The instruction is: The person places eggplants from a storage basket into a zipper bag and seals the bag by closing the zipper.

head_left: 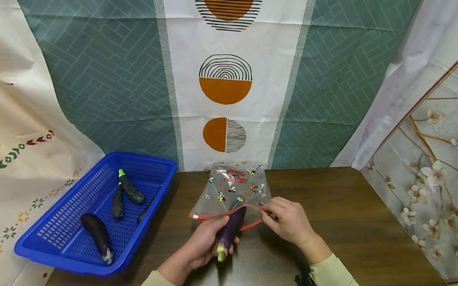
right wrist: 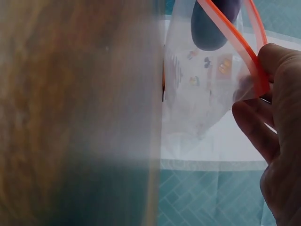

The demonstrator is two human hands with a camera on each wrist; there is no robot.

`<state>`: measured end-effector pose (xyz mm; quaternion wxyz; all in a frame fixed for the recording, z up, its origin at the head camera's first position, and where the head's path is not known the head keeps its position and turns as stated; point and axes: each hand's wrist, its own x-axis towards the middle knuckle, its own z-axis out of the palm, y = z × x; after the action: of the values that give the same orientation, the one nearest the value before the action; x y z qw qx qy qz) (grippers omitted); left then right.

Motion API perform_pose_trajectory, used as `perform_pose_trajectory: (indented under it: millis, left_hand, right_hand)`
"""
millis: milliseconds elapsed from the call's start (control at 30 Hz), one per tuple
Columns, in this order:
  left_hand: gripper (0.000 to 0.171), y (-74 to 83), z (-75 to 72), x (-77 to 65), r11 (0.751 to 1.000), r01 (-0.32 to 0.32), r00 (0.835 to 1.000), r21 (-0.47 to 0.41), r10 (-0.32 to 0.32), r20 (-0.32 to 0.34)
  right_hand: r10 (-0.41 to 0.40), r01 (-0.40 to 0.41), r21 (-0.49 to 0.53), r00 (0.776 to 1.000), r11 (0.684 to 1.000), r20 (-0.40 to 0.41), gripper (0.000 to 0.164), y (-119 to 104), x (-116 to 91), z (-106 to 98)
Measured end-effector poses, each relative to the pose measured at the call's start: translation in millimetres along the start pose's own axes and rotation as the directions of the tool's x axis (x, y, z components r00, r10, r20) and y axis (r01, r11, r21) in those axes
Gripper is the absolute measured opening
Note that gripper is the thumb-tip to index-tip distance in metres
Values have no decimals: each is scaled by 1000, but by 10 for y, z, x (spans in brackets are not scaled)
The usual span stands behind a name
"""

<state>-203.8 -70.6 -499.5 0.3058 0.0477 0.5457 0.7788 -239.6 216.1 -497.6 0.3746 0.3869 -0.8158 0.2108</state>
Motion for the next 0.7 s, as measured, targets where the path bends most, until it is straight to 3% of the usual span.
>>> perform_pose_trajectory:
  millis: [400, 567, 700]
  left_hand:
    - [59, 32, -24, 1, 997, 60, 996, -53, -57, 62]
    - [62, 46, -33, -4, 997, 66, 991, -29, -62, 118]
    - [60, 56, -36, -23, 999, 51, 991, 5, -51, 123]
  right_hand:
    - [53, -53, 9, 998, 999, 32, 11, -10, -26, -4]
    - [59, -60, 19, 998, 998, 38, 12, -16, -31, -3]
    - [62, -63, 26, 997, 998, 39, 12, -21, -28, -3]
